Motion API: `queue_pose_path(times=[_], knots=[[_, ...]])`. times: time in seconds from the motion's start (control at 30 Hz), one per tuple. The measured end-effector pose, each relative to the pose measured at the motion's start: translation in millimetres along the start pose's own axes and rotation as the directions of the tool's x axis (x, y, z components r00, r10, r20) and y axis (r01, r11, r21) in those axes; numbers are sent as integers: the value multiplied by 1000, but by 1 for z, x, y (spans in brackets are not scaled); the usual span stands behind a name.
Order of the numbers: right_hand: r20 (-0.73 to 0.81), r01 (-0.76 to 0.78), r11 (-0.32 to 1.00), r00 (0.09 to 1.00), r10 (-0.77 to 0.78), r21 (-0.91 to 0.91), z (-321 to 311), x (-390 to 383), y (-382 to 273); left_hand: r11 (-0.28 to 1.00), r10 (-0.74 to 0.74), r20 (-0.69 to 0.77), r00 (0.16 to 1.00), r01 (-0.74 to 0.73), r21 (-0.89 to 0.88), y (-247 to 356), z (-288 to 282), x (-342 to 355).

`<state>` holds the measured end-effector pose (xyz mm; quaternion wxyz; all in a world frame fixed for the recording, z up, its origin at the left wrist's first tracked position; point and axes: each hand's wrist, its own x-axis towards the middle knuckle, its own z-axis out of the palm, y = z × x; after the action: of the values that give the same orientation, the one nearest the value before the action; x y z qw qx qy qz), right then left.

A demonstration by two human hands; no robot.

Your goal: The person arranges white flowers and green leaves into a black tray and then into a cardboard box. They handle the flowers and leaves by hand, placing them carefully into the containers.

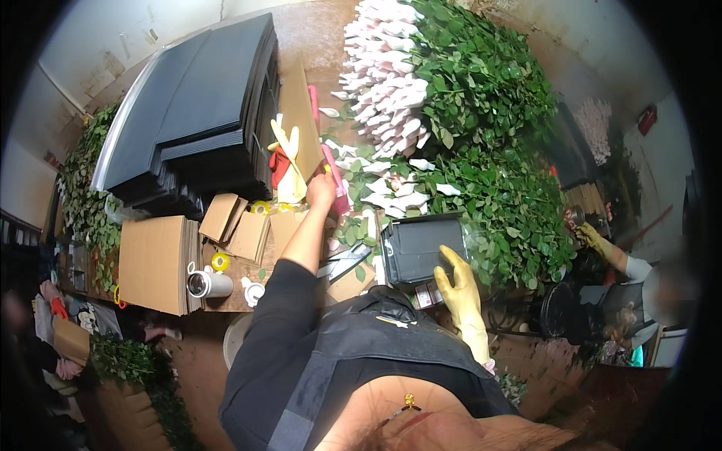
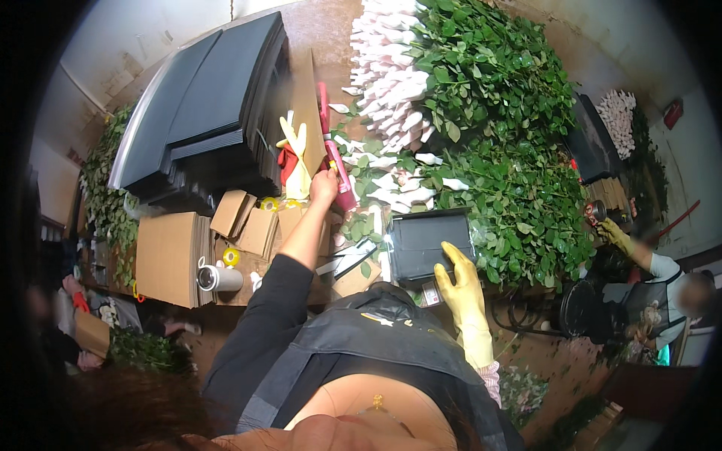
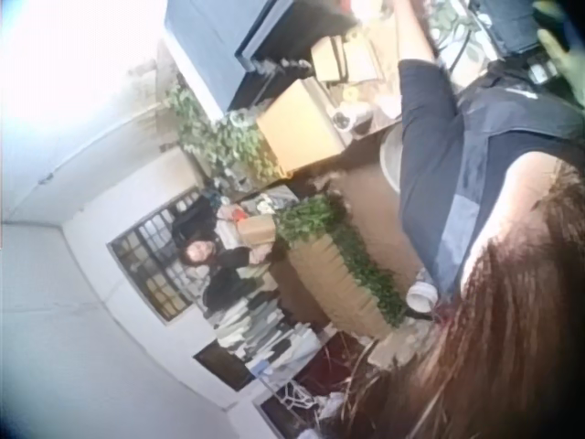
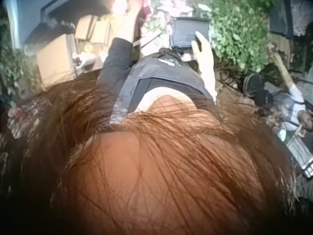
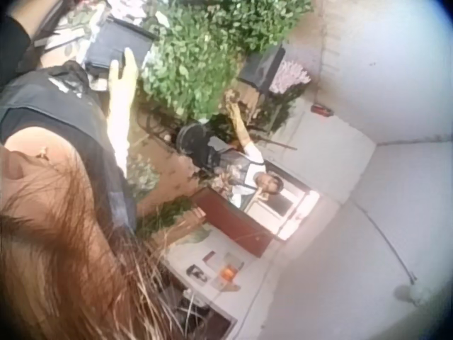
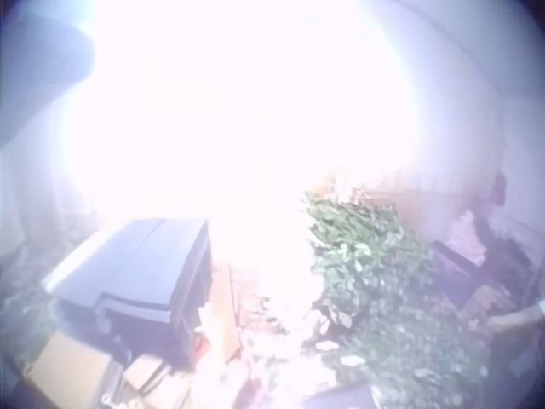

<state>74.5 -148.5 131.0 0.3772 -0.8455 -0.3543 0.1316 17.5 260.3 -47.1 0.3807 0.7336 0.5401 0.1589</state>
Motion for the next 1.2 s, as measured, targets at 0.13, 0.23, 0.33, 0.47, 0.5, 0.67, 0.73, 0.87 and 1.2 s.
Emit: queue_pose_path(times=[0.13,0.23,0.33,0.47,0.5,0.67,0.73,0.87,1.2], knots=[[-47,-51,997,997,53,53,-12,-11,-4,989,98,116,988,-110,96,1,10,-74],[-47,18,999,999,-17,31,-21,-5,-9,964,96,17,995,-97,247,-3,13,-84],[-98,75,996,992,-78,-39,-35,-2,7,917,50,163,985,-110,383,15,8,-79],[-127,80,997,989,-78,13,-52,2,5,888,-28,221,975,-78,454,0,-7,-59],[-124,74,997,990,-70,27,-54,1,8,942,-106,215,971,29,336,-3,-4,-64],[-100,42,997,994,-35,65,-55,-1,21,895,6,255,967,-118,429,-27,10,-73],[-91,59,997,994,-54,50,-56,-3,31,908,91,248,965,-182,378,-13,7,-86],[-66,-45,988,996,55,150,-65,-7,38,956,294,306,905,-284,-79,80,-24,-172],[24,80,985,996,-84,151,-56,9,35,797,203,450,870,-414,441,108,22,-230]])
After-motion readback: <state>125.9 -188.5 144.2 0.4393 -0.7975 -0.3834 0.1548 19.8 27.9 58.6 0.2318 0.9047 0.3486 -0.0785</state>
